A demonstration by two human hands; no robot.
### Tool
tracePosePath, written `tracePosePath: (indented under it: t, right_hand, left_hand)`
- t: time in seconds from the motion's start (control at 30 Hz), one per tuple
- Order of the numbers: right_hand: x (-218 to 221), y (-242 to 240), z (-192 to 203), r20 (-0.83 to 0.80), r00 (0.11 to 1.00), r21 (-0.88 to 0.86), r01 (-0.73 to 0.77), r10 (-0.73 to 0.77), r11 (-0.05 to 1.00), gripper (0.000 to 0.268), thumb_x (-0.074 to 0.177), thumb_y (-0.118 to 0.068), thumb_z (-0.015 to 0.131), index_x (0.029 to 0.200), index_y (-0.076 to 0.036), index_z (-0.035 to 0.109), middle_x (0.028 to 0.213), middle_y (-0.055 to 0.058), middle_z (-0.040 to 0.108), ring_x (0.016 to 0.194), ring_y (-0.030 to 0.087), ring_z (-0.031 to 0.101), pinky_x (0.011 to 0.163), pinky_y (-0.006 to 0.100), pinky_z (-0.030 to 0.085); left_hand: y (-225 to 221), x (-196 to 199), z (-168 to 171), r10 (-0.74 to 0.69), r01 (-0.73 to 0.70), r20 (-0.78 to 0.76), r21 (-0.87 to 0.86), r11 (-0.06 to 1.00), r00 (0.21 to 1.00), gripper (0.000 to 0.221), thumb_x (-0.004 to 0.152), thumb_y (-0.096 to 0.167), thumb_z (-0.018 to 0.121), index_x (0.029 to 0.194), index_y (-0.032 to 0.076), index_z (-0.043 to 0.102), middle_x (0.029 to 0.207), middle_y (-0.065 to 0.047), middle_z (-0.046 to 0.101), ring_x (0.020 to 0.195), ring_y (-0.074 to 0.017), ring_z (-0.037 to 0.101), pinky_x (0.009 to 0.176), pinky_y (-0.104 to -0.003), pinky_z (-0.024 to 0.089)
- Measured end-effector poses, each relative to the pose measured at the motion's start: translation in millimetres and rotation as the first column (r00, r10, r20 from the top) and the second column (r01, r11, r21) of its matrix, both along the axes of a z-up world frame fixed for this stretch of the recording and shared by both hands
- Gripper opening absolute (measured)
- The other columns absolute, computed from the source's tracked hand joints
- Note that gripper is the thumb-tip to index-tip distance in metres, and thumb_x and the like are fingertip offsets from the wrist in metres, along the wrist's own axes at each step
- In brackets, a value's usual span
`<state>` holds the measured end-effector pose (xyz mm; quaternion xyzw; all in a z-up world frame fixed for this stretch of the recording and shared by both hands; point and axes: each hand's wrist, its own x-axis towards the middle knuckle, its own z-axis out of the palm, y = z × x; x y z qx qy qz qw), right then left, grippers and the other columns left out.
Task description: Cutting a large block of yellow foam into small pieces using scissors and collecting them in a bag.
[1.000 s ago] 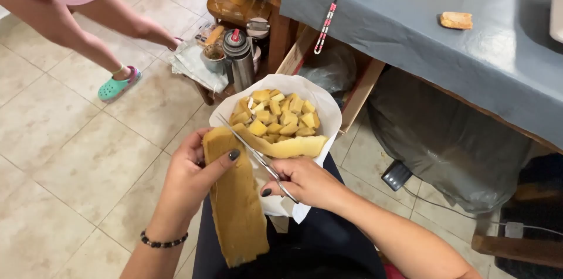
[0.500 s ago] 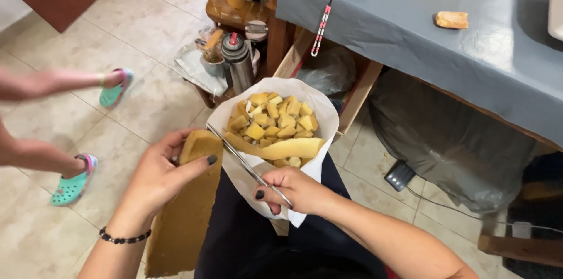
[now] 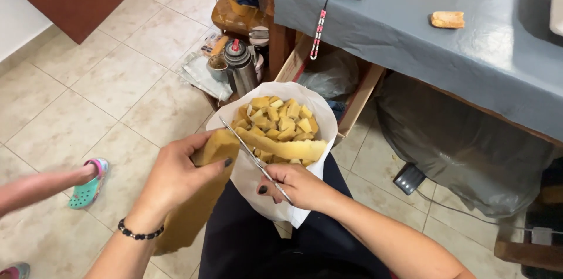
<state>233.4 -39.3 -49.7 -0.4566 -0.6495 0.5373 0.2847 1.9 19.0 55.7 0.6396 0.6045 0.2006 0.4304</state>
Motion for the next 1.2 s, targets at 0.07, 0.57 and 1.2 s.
tracePosePath:
  t: [0.07, 0.57, 1.2]
  right_hand:
    - [3.2, 0.3, -10.5, -0.071, 0.997, -0.030, 0.025, -0.027, 0.999, 0.032, 0.099, -0.034, 0.071, 0.075, -0.014, 0.065, 0.055, 0.001, 0.066, 0.056, 0.011, 0.062, 0.059, 0.023, 0.050]
    - [119.4, -88.5, 21.1, -0.370, 0.925, 0.179, -0.016, 0.082, 0.984, 0.077, 0.091, -0.086, 0.031, 0.096, -0.011, 0.046, 0.087, 0.005, 0.055, 0.072, 0.013, 0.050, 0.065, 0.027, 0.044]
    - [205.4, -140.0, -245.4, -0.686, 0.435, -0.295, 0.566, -0.583, 0.770, 0.048, 0.102, -0.040, 0.045, 0.087, 0.005, 0.058, 0.072, 0.017, 0.055, 0.063, 0.023, 0.052, 0.059, 0.031, 0.038]
  left_hand:
    - [0.2, -0.1, 1.8, 0.020, -0.020, 0.000, 0.016, 1.000, 1.000, 0.058, 0.068, 0.018, 0.083, 0.126, 0.018, 0.077, 0.098, -0.012, 0.081, 0.095, -0.0258, 0.076, 0.083, -0.040, 0.059]
    - [11.9, -25.5, 69.3, -0.136, 0.364, -0.402, 0.571, 0.736, 0.905, 0.069, 0.064, 0.042, 0.088, 0.131, 0.040, 0.071, 0.125, 0.008, 0.072, 0.113, -0.0131, 0.067, 0.103, -0.031, 0.047]
    - [161.1, 409.2, 87.5, -0.539, 0.295, -0.203, 0.951, 0.091, 0.818, 0.050, 0.070, -0.018, 0.057, 0.112, 0.008, 0.047, 0.121, -0.014, 0.048, 0.092, -0.0395, 0.057, 0.058, -0.047, 0.042]
